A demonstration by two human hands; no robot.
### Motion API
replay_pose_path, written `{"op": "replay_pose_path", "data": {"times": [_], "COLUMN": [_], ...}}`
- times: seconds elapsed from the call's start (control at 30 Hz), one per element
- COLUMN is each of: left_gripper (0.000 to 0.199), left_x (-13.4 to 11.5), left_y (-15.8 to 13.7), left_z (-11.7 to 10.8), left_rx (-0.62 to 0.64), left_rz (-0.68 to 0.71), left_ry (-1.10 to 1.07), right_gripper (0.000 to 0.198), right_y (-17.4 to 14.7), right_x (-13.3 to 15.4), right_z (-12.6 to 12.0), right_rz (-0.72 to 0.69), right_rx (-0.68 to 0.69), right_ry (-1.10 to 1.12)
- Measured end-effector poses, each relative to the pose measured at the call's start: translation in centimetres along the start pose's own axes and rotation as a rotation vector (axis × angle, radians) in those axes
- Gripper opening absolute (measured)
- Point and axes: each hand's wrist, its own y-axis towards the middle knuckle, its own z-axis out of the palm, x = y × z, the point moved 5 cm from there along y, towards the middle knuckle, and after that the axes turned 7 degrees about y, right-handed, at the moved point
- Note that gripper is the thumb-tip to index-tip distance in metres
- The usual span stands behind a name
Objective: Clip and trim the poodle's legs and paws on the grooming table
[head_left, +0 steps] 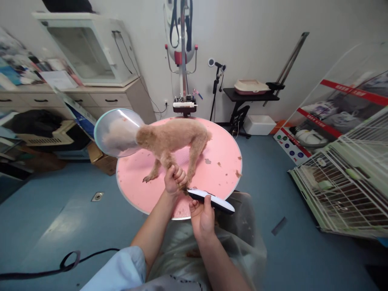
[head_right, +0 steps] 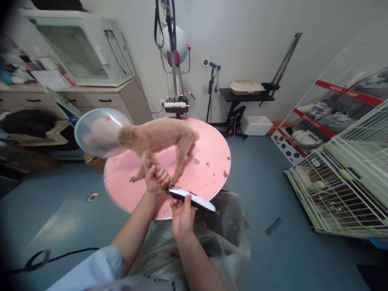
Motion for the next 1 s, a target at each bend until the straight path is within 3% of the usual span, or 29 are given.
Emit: {"op": "replay_pose_path", "data": {"times": [0.23, 0.4, 0.6, 0.77, 1.0], "left_gripper": [0.050, 0.054, 0.054, 0.055, 0.053], "left_x": [0.1, 0.2, -0.1, 0.1, 2.2], "left_y": [0.2, 0.2, 0.2, 0.1, -0.1], "left_z": [-0.2, -0.2, -0.2, 0.0, -0.2], "left_rx": [0.084, 0.073, 0.054, 0.017, 0.111], "left_rz": [0.009, -0.013, -0.019, -0.049, -0.127], "left_ry": [-0.023, -0.034, -0.037, -0.033, -0.011], "right_gripper": [0.043, 0.040, 0.034, 0.032, 0.025], "right_y": [0.7, 1.4, 1.4, 1.1, 1.4], "right_x": [1.7, 0.9, 0.4, 0.0, 0.7], "right_z": [-0.4, -0.2, -0.5, -0.3, -1.1], "right_rz": [-0.134, -0.048, 0.001, -0.009, 0.043], "right_rx": [-0.013, 0.060, -0.019, 0.039, 0.040], "right_ry": [-0.013, -0.057, -0.010, -0.006, 0.052]}}
